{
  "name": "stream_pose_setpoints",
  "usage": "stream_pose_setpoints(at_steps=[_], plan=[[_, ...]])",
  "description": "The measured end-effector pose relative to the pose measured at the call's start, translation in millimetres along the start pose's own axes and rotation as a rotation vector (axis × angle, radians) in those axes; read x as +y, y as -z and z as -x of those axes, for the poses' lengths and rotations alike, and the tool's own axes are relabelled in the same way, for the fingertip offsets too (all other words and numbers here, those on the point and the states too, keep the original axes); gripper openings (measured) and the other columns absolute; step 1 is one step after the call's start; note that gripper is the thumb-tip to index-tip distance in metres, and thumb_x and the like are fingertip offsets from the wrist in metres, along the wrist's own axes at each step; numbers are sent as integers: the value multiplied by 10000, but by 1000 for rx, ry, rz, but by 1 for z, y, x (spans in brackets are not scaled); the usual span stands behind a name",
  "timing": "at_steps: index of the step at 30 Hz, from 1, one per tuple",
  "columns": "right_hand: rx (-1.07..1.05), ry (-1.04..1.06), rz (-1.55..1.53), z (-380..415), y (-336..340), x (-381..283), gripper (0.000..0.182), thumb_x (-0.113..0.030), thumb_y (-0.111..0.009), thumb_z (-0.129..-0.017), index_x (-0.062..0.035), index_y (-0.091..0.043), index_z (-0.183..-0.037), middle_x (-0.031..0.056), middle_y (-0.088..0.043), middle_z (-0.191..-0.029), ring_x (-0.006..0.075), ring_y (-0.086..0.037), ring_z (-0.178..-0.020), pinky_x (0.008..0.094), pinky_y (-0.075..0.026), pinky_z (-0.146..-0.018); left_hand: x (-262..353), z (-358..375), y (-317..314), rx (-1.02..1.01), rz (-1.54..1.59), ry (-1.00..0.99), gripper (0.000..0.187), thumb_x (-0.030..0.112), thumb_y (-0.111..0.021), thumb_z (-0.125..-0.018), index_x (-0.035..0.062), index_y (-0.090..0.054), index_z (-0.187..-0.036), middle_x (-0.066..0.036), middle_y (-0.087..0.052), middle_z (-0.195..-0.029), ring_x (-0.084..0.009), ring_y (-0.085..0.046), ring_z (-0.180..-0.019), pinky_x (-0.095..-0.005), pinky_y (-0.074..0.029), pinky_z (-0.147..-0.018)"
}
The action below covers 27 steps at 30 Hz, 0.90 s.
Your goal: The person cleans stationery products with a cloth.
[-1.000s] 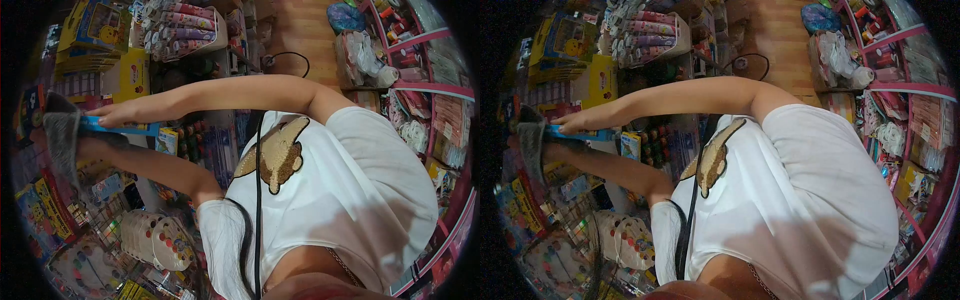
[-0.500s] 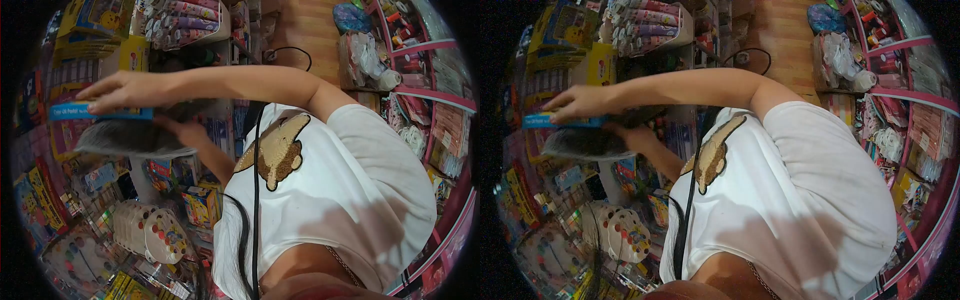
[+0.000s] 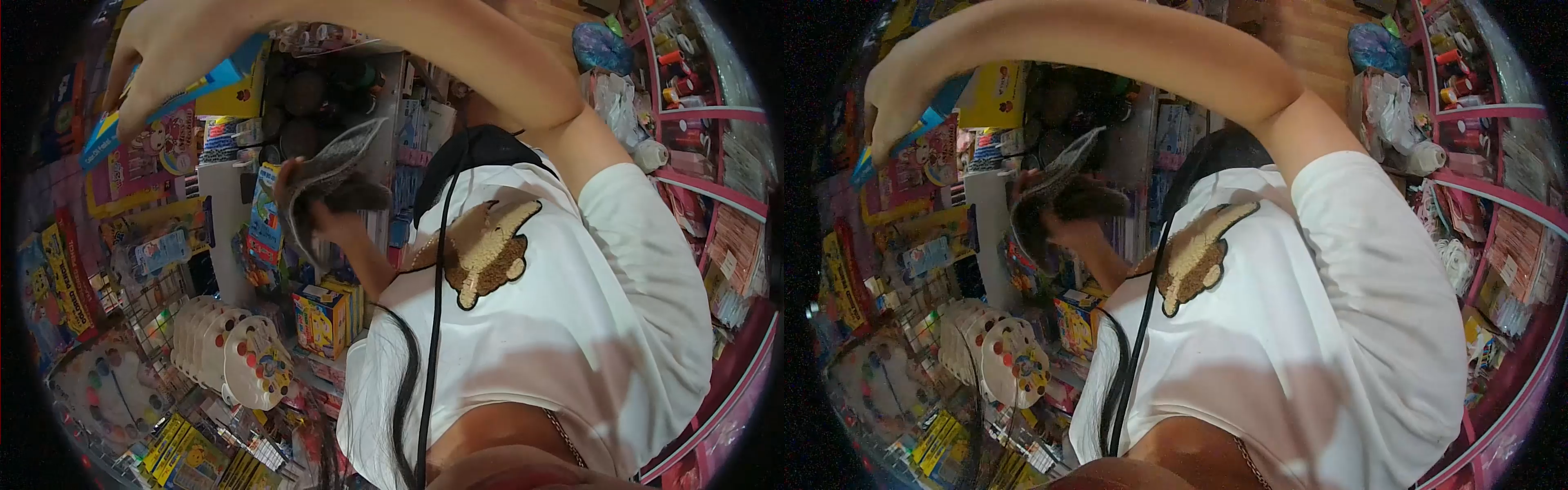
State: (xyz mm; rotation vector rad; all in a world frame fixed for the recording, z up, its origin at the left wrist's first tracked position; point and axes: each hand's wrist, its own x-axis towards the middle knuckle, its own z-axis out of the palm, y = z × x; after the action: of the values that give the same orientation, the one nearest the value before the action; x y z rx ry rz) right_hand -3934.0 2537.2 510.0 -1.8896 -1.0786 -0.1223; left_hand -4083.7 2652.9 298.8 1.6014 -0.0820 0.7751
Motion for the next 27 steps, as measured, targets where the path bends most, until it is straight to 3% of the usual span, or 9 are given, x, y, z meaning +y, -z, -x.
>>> stream_pose_setpoints(at_steps=[4, 6, 11, 13, 16, 20, 22, 23, 27], plan=[[130, -75, 236, 41, 0, -24, 456, -441, -593, -687, -240, -591, -1096, 66, -591, -1058, 242, -535, -1012, 399, -432, -815, 38, -48, -5, 0, 228, -67, 590, 454, -351, -823, -39, -464, -1126, -152, -508, -1084, -252, -510, -1007, -346, -407, -887], [260, 10, 352, 50, -11, -23, 416, -423, -602, -683, -231, -600, -1051, 56, -591, -1033, 255, -540, -997, 412, -428, -805, 61, -71, -6, 5, 538, 184, 607, 462, -334, -842, -39, -442, -1167, -145, -507, -1101, -244, -513, -1008, -331, -404, -886], [515, 192, 623, 67, -29, -20, 296, -369, -613, -684, -212, -619, -935, 32, -590, -983, 282, -547, -970, 436, -419, -789, 86, -102, -45, 194, 220, 6, 554, 444, -350, -867, 13, -408, -1209, -133, -439, -1195, -229, -436, -1108, -355, -338, -950], [492, 215, 710, 70, -25, -24, 217, -336, -600, -704, -210, -620, -880, 21, -585, -979, 287, -544, -971, 432, -419, -791, 97, -111, -51, 184, 149, -1, 526, 428, -362, -866, 36, -401, -1215, -125, -416, -1218, -221, -411, -1134, -362, -316, -971], [677, 297, 829, 75, -26, -26, 131, -283, -588, -711, -219, -616, -822, 12, -582, -995, 277, -540, -976, 422, -426, -782, 112, -126, -41, 23, 245, 13, 489, 395, -381, -851, 55, -408, -1202, -121, -415, -1216, -225, -418, -1127, -367, -320, -976], [1063, 530, 722, 63, -48, -13, 163, -267, -580, -744, -311, -644, -887, -29, -529, -1142, 270, -489, -1062, 436, -417, -837, 106, -126, -35, -58, 327, -236, 480, 369, -393, -818, 48, -428, -1173, -146, -418, -1212, -260, -441, -1109, -383, -364, -954], [919, 541, 670, 73, -55, -6, 351, -316, -603, -732, -381, -547, -1073, -46, -507, -1175, 197, -460, -1105, 444, -391, -888, 106, -116, -29, -41, 298, -307, 498, 378, -394, -815, 46, -421, -1185, -156, -398, -1233, -271, -417, -1134, -395, -355, -962], [879, 537, 629, 82, -54, -7, 404, -335, -615, -721, -390, -514, -1108, -44, -508, -1172, 173, -457, -1108, 444, -383, -897, 110, -99, -40, 80, 399, -249, 526, 399, -411, -809, 50, -414, -1202, -157, -385, -1249, -288, -411, -1138, -414, -351, -966], [701, 365, 53, 111, -61, 10, 558, -343, -668, -707, -205, -440, -1198, 32, -523, -1146, 181, -538, -1002, 342, -447, -780, 93, -76, -21, 284, 312, -132, 532, 421, -413, -807, 35, -427, -1172, -151, -430, -1191, -276, -438, -1113, -414, -369, -949]])
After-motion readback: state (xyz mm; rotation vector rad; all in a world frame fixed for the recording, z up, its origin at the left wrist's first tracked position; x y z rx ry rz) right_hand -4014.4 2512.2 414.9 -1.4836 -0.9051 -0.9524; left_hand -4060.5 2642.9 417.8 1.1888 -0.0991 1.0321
